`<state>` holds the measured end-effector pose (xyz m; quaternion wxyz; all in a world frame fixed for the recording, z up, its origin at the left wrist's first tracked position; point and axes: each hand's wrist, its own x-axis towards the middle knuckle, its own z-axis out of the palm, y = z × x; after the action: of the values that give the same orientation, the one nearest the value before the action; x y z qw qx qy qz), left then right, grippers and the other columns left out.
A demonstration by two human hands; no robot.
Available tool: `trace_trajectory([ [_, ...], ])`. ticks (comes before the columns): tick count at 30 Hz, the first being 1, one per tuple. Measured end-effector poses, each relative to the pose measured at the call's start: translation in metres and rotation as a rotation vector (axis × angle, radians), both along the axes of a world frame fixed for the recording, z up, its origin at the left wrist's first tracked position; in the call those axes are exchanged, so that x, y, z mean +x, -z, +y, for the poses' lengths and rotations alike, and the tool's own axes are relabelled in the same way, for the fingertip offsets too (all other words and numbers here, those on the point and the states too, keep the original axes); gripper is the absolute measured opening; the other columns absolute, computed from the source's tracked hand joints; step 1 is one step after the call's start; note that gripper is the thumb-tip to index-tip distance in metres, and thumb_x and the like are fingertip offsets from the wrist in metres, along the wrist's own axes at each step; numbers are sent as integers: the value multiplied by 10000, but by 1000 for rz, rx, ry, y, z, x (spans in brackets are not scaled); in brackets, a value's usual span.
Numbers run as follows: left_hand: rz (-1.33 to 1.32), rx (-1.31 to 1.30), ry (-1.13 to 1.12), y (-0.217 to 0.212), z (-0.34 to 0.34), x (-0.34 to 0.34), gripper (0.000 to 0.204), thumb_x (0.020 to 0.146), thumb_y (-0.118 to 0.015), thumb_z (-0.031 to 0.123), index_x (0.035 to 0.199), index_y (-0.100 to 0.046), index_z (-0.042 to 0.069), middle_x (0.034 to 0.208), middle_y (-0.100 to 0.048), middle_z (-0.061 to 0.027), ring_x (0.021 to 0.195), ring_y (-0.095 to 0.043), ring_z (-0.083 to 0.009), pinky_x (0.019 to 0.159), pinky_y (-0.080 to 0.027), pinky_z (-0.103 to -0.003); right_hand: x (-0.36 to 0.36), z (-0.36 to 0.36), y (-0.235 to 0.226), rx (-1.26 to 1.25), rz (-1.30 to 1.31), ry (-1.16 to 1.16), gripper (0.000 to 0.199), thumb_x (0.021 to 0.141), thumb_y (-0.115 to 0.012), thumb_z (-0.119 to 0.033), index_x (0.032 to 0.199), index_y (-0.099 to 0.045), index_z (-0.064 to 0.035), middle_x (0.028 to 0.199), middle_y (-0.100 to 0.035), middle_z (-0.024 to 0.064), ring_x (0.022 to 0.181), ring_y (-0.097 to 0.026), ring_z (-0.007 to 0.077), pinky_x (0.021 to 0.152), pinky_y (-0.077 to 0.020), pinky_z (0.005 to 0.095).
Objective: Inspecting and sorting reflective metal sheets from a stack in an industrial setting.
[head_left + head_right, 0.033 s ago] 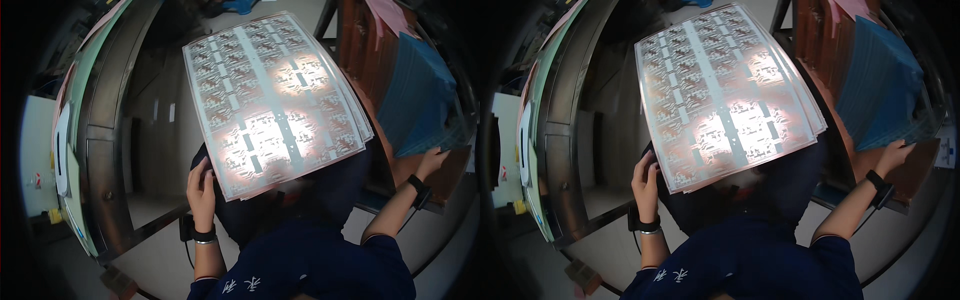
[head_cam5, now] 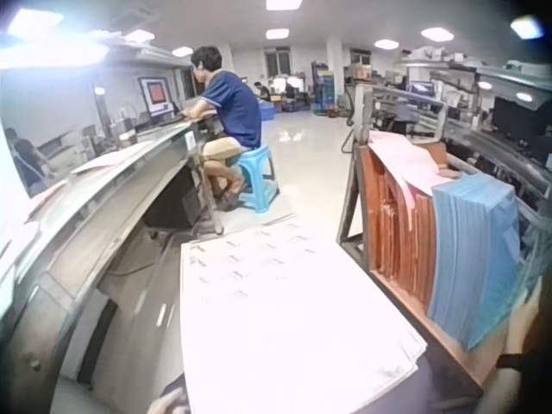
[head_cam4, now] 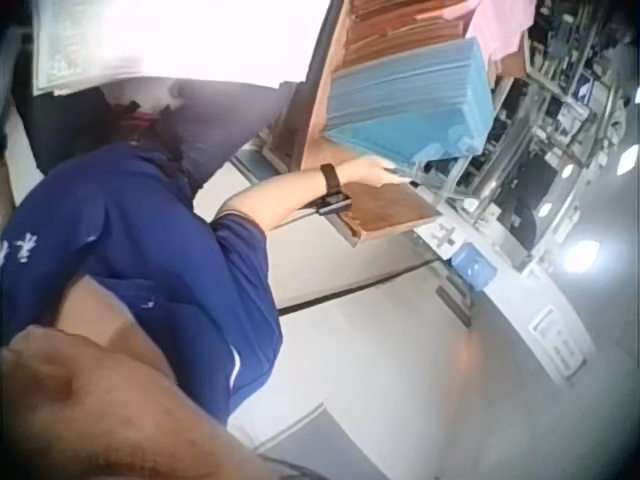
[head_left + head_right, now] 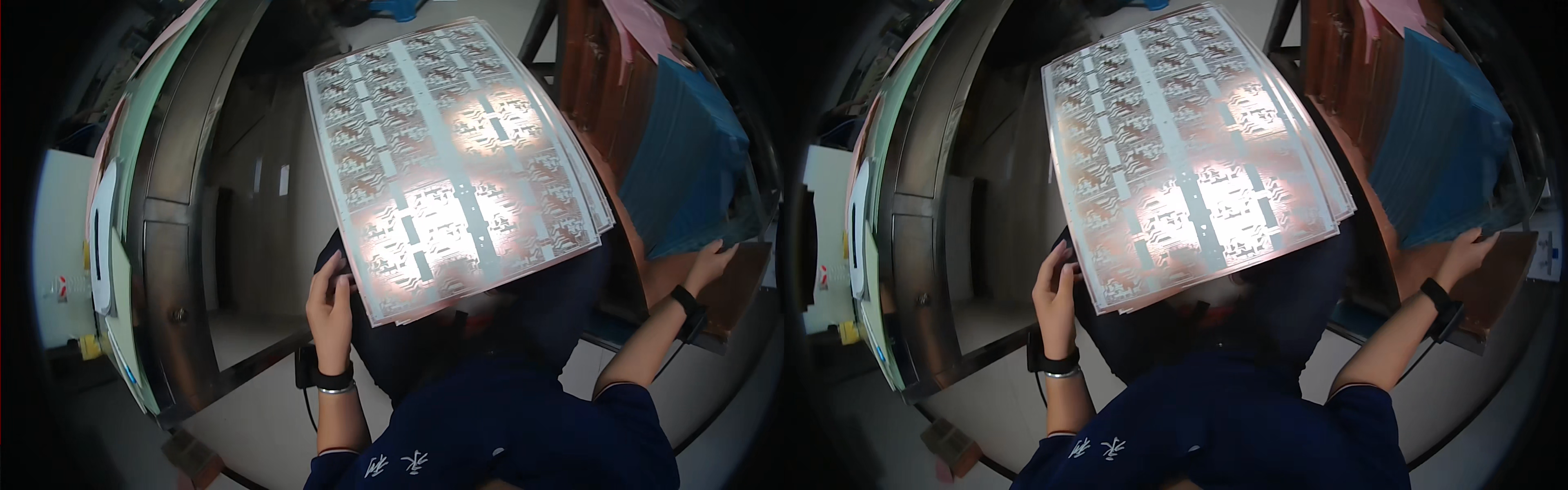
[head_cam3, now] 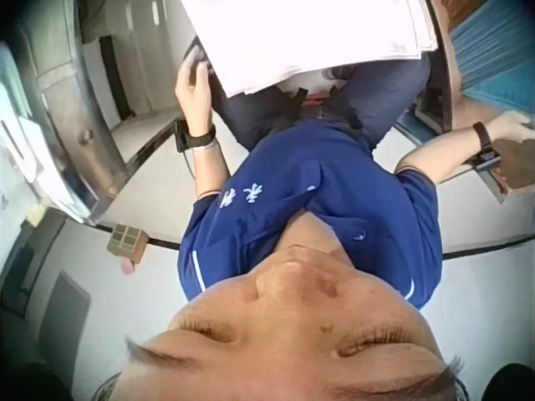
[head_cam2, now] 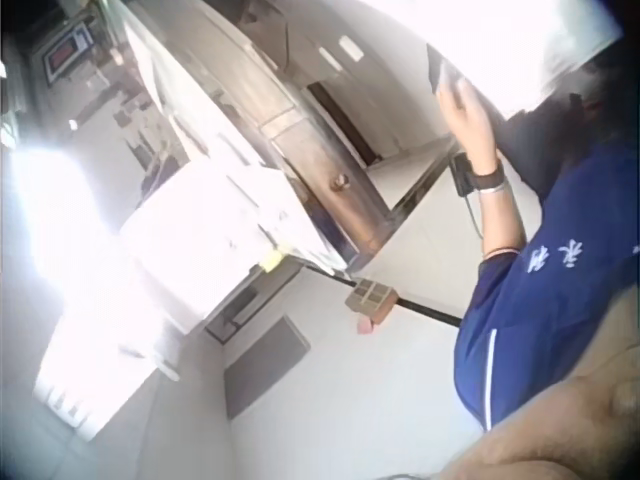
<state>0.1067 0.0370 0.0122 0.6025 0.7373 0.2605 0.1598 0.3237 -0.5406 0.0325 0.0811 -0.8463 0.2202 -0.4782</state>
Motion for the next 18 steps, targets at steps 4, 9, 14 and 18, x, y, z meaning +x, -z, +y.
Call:
trace_trajectory([
  [4, 41, -224, -2, -6, 4, 10, 369, 885, -494, 6, 1245, -450, -60, 978, -583, -105, 847, -578, -128, 711, -489, -234, 28, -9, 3, -36, 96, -79, 493, 893, -491, -289, 1287, -425, 1, 1195, -523, 257, 1036, -553, 373, 893, -432, 388],
  [9, 36, -290, 14, -3, 8, 8, 487, 850, -571, 13, 1293, -386, -66, 889, -570, -56, 767, -548, -85, 686, -459, -197, 33, 26, 19, 175, 297, -281, 521, 894, -518, -254, 1318, -377, 15, 1289, -446, 252, 1191, -454, 335, 984, -359, 359],
  [14, 70, -407, 36, -3, 4, 17, 526, 823, -620, 27, 1280, -377, -71, 947, -590, -78, 844, -576, -103, 749, -470, -217, 2, 108, 29, 197, 109, -614, 465, 913, -456, -130, 1339, -343, 17, 1343, -391, 243, 1254, -389, 316, 1021, -317, 357],
  [18, -34, -542, -9, -7, 1, 24, 403, 820, -620, 26, 1172, -446, -67, 958, -594, -108, 852, -580, -119, 780, -475, -237, -22, 184, 25, 200, 367, -840, 411, 907, -440, -85, 1310, -417, -8, 1340, -435, 172, 1247, -410, 281, 1019, -316, 345],
])
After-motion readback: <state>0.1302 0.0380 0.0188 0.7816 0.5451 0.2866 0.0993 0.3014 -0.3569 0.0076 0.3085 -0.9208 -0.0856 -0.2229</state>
